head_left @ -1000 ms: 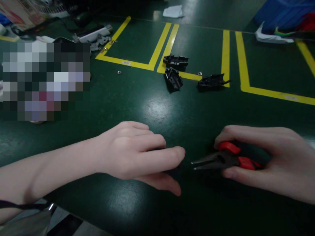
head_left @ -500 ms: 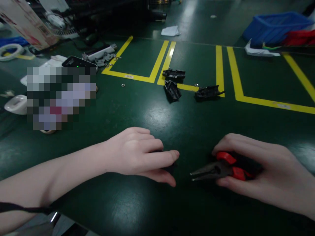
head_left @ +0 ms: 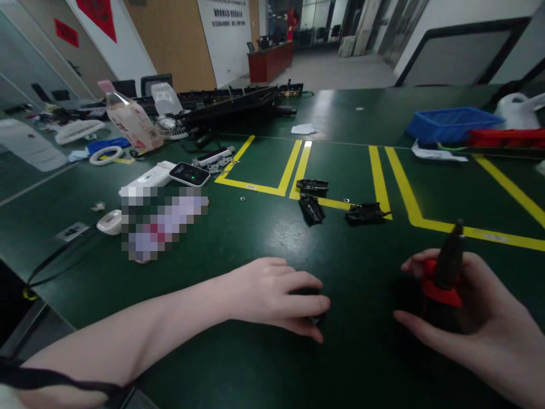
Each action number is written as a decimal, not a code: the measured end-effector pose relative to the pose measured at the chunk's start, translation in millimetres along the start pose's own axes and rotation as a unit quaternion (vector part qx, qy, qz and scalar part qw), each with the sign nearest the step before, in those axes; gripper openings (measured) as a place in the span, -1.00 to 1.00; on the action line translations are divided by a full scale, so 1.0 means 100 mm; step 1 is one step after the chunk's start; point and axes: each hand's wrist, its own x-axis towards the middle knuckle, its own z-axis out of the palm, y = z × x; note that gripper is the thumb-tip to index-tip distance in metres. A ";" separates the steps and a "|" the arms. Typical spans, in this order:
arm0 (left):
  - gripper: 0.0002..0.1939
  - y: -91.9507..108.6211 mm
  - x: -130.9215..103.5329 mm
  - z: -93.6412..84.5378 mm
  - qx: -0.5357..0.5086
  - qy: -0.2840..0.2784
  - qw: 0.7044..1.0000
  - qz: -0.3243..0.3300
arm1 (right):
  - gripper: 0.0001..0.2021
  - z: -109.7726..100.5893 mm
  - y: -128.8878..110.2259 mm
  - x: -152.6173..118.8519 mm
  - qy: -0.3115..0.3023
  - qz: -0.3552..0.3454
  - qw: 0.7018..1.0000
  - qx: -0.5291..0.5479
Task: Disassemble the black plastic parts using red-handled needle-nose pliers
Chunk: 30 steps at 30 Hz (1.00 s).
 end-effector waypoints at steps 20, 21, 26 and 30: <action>-0.62 -0.17 -0.01 -0.13 -0.022 -0.118 0.992 -0.032 | -0.50 0.03 -0.02 -0.03 -0.016 -0.086 0.994 -0.069; -0.62 -0.18 -0.01 -0.14 -0.028 -0.122 0.991 -0.038 | -0.52 0.01 -0.02 -0.05 -0.007 -0.087 0.994 -0.072; -0.52 -0.16 -0.03 -0.19 -0.043 -0.144 0.986 -0.071 | -0.63 -0.04 0.03 -0.03 0.002 -0.138 0.985 -0.101; -0.48 -0.13 -0.05 -0.27 -0.051 -0.089 0.990 -0.100 | -0.65 0.00 0.07 -0.03 0.000 -0.198 0.970 -0.137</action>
